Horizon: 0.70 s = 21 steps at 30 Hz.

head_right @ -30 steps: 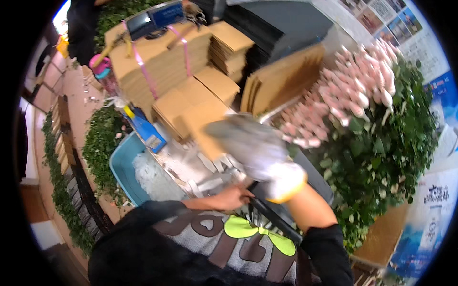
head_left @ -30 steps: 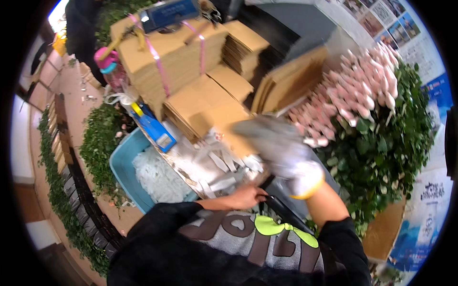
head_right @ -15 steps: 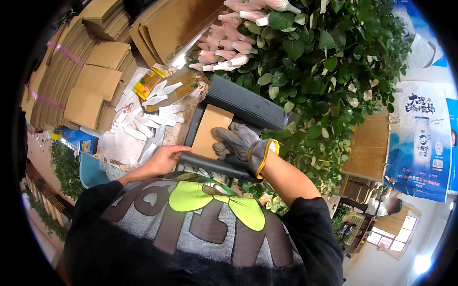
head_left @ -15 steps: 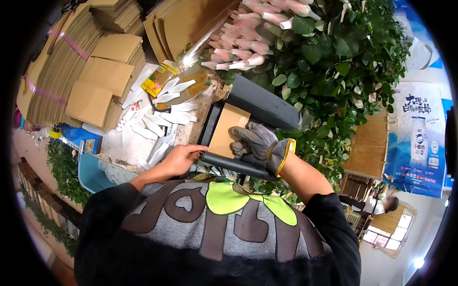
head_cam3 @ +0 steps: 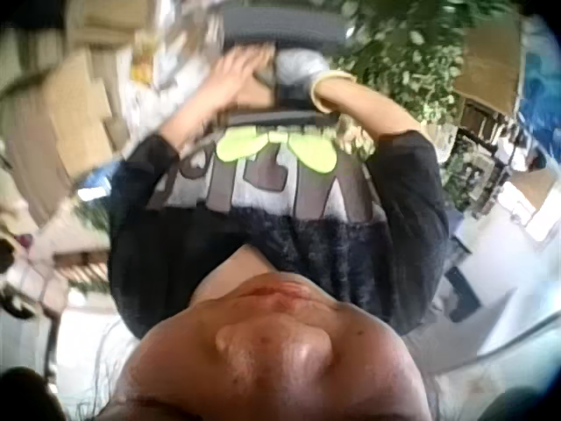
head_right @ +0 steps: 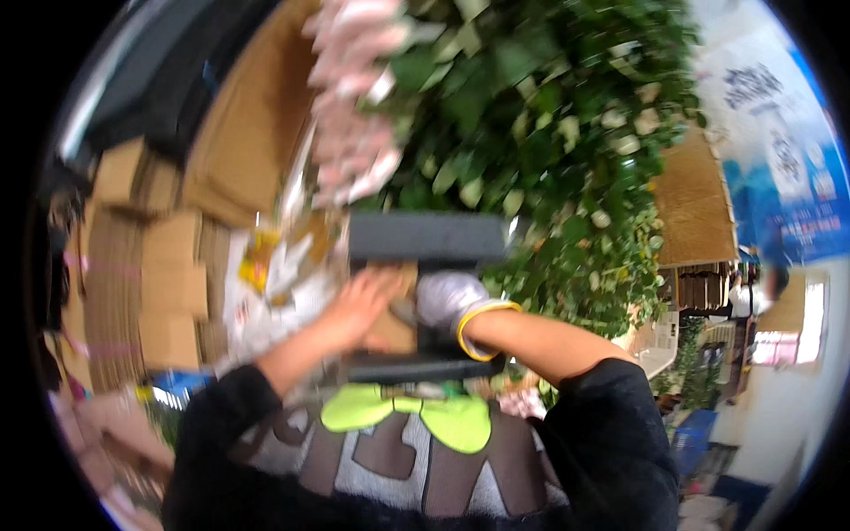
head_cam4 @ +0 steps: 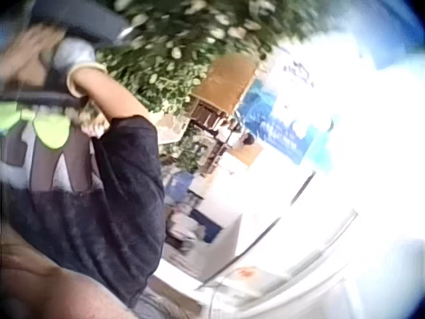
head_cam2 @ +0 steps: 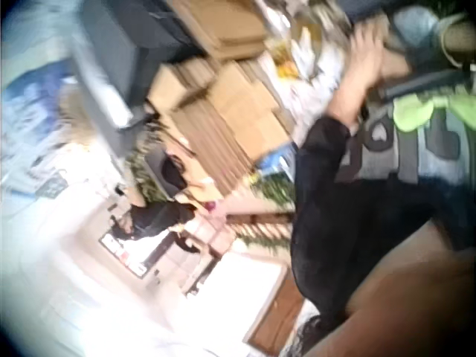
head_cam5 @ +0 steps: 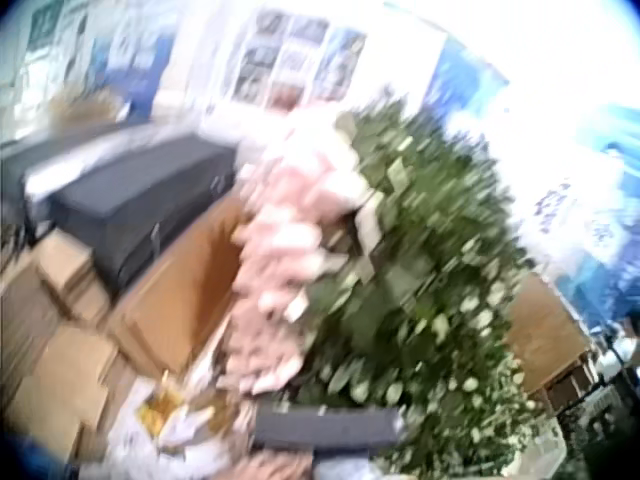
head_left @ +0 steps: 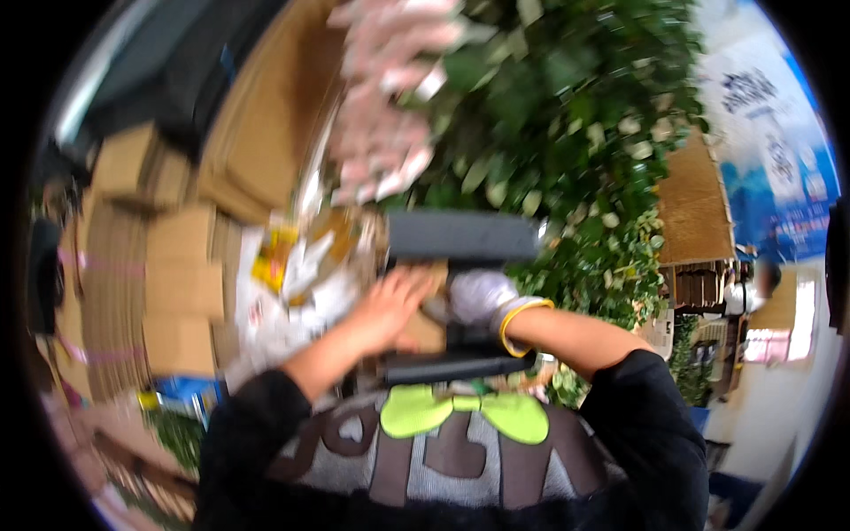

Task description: The person packs pink roses into black containers, arranging them neatly and adding small white components before securing the lid with a tool.

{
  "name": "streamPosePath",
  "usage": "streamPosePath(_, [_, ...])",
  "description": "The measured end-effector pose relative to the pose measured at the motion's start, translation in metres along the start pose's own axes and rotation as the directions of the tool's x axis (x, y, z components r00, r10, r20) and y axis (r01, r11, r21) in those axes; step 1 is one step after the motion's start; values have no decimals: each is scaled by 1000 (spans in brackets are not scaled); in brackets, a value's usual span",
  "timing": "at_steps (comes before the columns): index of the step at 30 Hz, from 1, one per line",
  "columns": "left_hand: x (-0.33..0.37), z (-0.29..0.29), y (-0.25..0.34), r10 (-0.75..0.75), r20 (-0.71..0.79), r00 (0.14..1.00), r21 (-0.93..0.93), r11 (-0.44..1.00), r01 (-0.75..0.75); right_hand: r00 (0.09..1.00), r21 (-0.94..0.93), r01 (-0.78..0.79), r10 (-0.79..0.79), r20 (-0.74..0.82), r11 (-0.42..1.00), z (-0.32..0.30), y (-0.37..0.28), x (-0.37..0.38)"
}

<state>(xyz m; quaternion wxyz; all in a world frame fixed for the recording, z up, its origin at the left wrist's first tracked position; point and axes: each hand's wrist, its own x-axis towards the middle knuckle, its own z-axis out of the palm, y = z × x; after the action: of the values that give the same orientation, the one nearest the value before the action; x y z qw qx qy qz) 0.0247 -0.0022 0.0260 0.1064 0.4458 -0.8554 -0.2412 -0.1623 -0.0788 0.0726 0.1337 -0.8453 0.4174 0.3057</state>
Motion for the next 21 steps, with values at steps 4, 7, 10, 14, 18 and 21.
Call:
streamPosePath(4, [1, 5, 1, 2, -39, 999, -17, 1000, -3, 978, 19, 188, -188, 87, 982, -33, -17, -16])
streamPosePath(7, [-1, -9, 9, -12, -23, 1000, -39, 999, 11, 948, 119, 312, -318, 35, 943, -42, -36, -26])
streamPosePath(10, [1, -34, 25, 23, 93, 995, 73, 997, -30, 895, 64, 424, -429, 120, 903, -68, -17, -43])
streamPosePath(14, [-3, -57, 50, -62, 280, 958, -453, 872, 189, 442, 57, 257, -65, -895, 965, -152, 77, -86])
streamPosePath(18, [-3, -46, 77, -50, 453, 890, 4, 999, 54, 152, 173, -191, 204, -967, 966, -247, 174, -75])
streamPosePath(21, [-1, -41, 86, -154, 506, 849, -90, 969, 230, 292, 179, -309, 272, -917, 934, -261, 200, -51])
